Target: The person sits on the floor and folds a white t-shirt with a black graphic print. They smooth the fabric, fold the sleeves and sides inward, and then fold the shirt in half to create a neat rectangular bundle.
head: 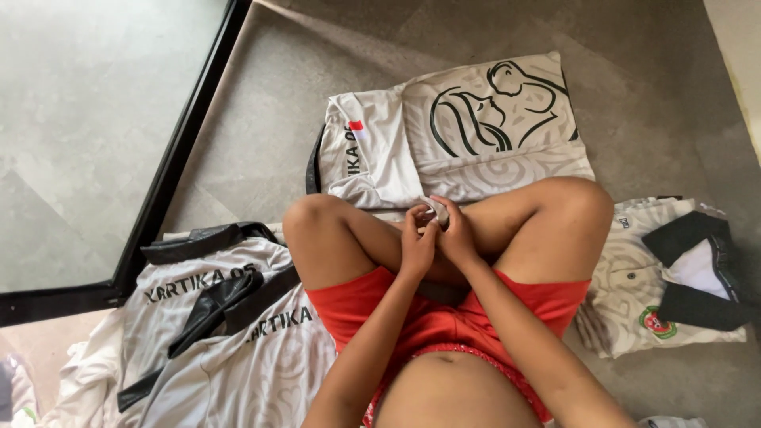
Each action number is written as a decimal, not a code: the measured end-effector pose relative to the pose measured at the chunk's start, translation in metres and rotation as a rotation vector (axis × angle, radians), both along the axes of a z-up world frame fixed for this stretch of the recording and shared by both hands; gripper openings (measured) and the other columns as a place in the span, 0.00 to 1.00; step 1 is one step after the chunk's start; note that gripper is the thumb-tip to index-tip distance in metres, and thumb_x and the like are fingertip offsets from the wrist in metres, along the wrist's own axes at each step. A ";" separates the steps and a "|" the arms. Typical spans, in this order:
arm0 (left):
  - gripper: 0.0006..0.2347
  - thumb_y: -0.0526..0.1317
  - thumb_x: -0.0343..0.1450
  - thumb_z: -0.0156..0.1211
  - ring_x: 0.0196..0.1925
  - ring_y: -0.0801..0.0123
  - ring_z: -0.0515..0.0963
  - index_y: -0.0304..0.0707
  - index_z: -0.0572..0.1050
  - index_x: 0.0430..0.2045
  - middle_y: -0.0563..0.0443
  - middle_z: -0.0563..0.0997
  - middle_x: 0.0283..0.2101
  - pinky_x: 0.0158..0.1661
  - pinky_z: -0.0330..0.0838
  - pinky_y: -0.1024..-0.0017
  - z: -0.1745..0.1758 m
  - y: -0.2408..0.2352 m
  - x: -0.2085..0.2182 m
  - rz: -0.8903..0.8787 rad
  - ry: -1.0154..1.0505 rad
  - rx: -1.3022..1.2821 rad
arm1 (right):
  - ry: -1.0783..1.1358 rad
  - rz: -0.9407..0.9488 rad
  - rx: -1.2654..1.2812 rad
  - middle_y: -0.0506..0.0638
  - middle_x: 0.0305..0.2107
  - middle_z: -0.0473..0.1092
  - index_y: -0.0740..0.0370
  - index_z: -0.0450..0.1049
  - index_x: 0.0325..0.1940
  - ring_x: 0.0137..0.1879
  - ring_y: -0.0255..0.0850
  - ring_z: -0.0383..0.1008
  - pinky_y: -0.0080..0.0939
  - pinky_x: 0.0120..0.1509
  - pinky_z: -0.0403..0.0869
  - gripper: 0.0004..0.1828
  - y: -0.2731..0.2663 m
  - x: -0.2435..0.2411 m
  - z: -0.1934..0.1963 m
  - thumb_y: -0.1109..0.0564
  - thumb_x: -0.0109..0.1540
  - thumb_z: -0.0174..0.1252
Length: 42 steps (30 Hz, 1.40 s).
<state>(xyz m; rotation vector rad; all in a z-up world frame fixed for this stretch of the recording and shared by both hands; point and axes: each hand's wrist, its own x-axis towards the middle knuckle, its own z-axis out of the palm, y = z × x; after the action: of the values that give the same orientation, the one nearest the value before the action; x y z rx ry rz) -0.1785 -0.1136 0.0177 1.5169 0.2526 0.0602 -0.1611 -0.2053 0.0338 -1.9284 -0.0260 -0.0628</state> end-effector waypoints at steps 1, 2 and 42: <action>0.14 0.35 0.66 0.53 0.40 0.68 0.72 0.41 0.65 0.46 0.49 0.73 0.36 0.38 0.70 0.72 0.002 0.002 0.000 0.006 0.033 -0.074 | -0.008 -0.021 -0.021 0.52 0.47 0.68 0.51 0.65 0.56 0.56 0.46 0.66 0.42 0.61 0.64 0.28 0.002 0.000 -0.001 0.65 0.51 0.53; 0.14 0.35 0.66 0.53 0.40 0.68 0.72 0.41 0.65 0.46 0.49 0.73 0.36 0.38 0.70 0.72 0.003 0.003 0.005 0.001 0.036 -0.070 | -0.005 -0.027 -0.017 0.52 0.47 0.68 0.51 0.65 0.56 0.56 0.46 0.66 0.42 0.61 0.64 0.28 0.007 0.002 0.001 0.65 0.51 0.53; 0.05 0.41 0.65 0.52 0.31 0.50 0.76 0.47 0.67 0.31 0.44 0.75 0.23 0.35 0.67 0.59 0.051 0.015 0.133 -0.404 0.256 0.551 | 0.258 0.383 -0.265 0.53 0.45 0.71 0.51 0.67 0.55 0.54 0.49 0.68 0.47 0.59 0.62 0.36 -0.066 0.118 0.075 0.46 0.44 0.67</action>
<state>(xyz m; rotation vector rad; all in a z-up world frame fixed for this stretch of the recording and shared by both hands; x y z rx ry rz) -0.0459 -0.0988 0.0683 2.1011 0.1310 -0.4189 -0.0435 -0.2713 0.1085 -2.1488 -0.2398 0.4655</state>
